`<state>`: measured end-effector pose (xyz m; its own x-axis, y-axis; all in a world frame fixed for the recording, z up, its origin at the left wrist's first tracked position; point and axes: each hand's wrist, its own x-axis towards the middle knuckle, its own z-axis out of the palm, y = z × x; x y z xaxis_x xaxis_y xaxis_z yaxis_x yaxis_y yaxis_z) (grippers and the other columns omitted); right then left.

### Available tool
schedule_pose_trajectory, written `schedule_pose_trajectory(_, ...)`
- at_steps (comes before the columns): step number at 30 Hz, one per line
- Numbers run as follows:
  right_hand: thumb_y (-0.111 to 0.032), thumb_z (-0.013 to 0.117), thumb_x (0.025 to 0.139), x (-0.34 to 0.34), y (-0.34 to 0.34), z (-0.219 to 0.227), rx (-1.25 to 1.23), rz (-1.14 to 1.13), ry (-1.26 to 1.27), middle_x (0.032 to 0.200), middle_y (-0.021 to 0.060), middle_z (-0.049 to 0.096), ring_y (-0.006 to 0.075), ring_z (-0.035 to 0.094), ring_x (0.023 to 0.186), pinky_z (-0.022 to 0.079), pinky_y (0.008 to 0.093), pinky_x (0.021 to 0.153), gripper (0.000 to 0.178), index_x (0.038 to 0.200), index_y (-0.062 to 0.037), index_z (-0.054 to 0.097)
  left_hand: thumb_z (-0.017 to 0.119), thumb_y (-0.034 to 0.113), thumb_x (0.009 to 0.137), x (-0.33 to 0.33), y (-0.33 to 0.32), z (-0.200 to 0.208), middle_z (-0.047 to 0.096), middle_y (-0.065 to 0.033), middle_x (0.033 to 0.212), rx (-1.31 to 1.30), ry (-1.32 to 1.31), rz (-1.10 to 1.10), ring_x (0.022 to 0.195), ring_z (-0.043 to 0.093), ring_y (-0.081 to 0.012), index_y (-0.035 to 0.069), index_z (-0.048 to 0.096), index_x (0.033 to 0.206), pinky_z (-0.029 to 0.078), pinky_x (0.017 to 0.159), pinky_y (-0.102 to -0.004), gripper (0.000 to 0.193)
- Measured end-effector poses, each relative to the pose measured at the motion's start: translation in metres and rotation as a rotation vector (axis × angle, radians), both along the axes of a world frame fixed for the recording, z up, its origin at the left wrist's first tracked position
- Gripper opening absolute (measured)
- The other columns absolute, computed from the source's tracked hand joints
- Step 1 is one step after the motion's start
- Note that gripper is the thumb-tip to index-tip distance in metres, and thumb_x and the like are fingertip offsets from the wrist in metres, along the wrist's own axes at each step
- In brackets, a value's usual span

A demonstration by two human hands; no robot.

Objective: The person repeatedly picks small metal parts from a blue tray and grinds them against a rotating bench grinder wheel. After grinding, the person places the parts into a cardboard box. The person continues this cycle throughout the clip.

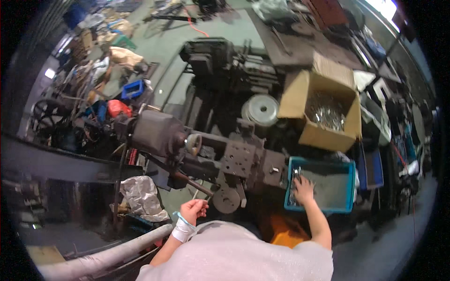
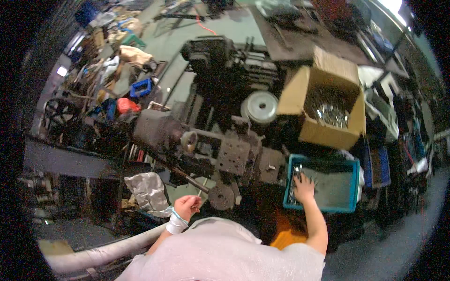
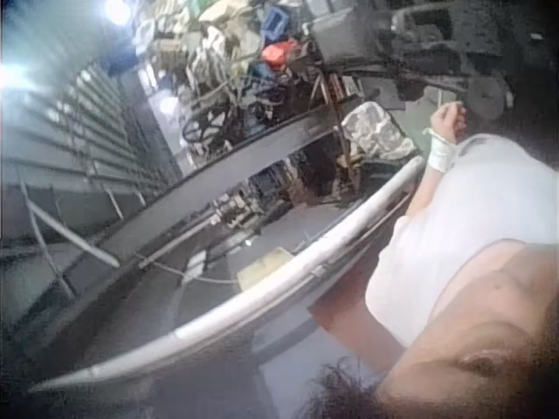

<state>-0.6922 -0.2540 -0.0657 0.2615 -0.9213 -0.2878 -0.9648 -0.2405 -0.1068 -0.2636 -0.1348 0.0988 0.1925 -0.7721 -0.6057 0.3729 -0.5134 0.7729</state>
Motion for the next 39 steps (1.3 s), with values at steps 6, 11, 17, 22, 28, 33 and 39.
schedule_pose_trajectory(6, -0.042, 0.067, 0.057, -0.002, -0.002, 0.023, 0.140, 0.097, -0.047, 0.130, 0.0145, 0.028, 0.0347, 0.026, 0.120, 0.026, 0.0551, 0.092, 0.073, 0.122, -0.0193, 0.042, 0.052, 0.015, 0.084, 0.001, -0.001, -0.005, 0.060, -0.0076, 0.076, 0.034, -0.009, 0.005, 0.059, 0.054, -0.0101, -0.003, 0.058, 0.092, 0.047, 0.054, -0.0228, 0.020)
schedule_pose_trajectory(11, -0.048, 0.068, 0.054, -0.001, -0.002, 0.021, 0.192, 0.061, 0.025, 0.134, 0.0150, 0.022, 0.0360, 0.018, 0.124, 0.022, 0.0569, 0.094, 0.084, 0.127, -0.0242, 0.035, 0.053, 0.017, 0.084, -0.003, -0.002, -0.002, 0.060, -0.0074, 0.077, 0.057, -0.026, -0.020, 0.060, 0.053, -0.0099, -0.003, 0.058, 0.093, 0.047, 0.054, -0.0228, 0.022)
schedule_pose_trajectory(17, -0.036, 0.065, 0.058, -0.006, 0.005, 0.020, 0.114, 0.066, 0.035, 0.124, 0.0222, 0.032, 0.0361, 0.033, 0.114, 0.029, 0.0484, 0.092, 0.064, 0.117, -0.0203, 0.045, 0.054, 0.019, 0.084, -0.006, -0.007, 0.000, 0.060, -0.0071, 0.077, 0.049, -0.037, -0.019, 0.060, 0.053, -0.0096, -0.002, 0.059, 0.093, 0.046, 0.054, -0.0222, 0.023)
schedule_pose_trajectory(22, -0.025, 0.059, 0.057, -0.002, 0.005, 0.000, -0.027, -0.041, -0.017, 0.103, 0.0183, 0.041, 0.0354, 0.042, 0.099, 0.038, 0.0475, 0.081, 0.046, 0.102, -0.0169, 0.051, 0.053, 0.018, 0.084, -0.006, -0.004, -0.004, 0.060, -0.0058, 0.077, 0.057, -0.045, -0.038, 0.060, 0.053, -0.0087, -0.001, 0.059, 0.093, 0.046, 0.054, -0.0219, 0.023)
schedule_pose_trajectory(28, -0.026, 0.060, 0.059, 0.001, -0.001, 0.006, 0.092, -0.054, 0.009, 0.100, 0.0189, 0.041, 0.0358, 0.047, 0.092, 0.045, 0.0422, 0.073, 0.042, 0.099, -0.0140, 0.051, 0.053, 0.018, 0.084, -0.004, -0.004, -0.008, 0.060, -0.0052, 0.077, 0.053, -0.041, -0.031, 0.060, 0.053, -0.0086, 0.000, 0.060, 0.093, 0.047, 0.054, -0.0220, 0.022)
schedule_pose_trajectory(33, -0.026, 0.063, 0.061, -0.003, 0.002, -0.003, -0.010, 0.022, 0.028, 0.093, 0.0183, 0.044, 0.0340, 0.050, 0.088, 0.046, 0.0406, 0.069, 0.035, 0.092, -0.0134, 0.052, 0.053, 0.018, 0.085, -0.006, -0.005, -0.004, 0.060, -0.0052, 0.076, 0.058, -0.065, -0.024, 0.060, 0.053, -0.0089, 0.000, 0.060, 0.092, 0.047, 0.054, -0.0222, 0.021)
schedule_pose_trajectory(39, -0.025, 0.066, 0.058, -0.012, -0.004, -0.006, 0.101, 0.057, -0.050, 0.094, 0.0165, 0.045, 0.0351, 0.054, 0.077, 0.047, 0.0419, 0.065, 0.037, 0.092, -0.0152, 0.054, 0.054, 0.019, 0.083, -0.003, -0.001, -0.004, 0.061, -0.0054, 0.077, 0.068, -0.075, -0.016, 0.063, 0.055, -0.0098, 0.000, 0.060, 0.091, 0.047, 0.055, -0.0228, 0.021)
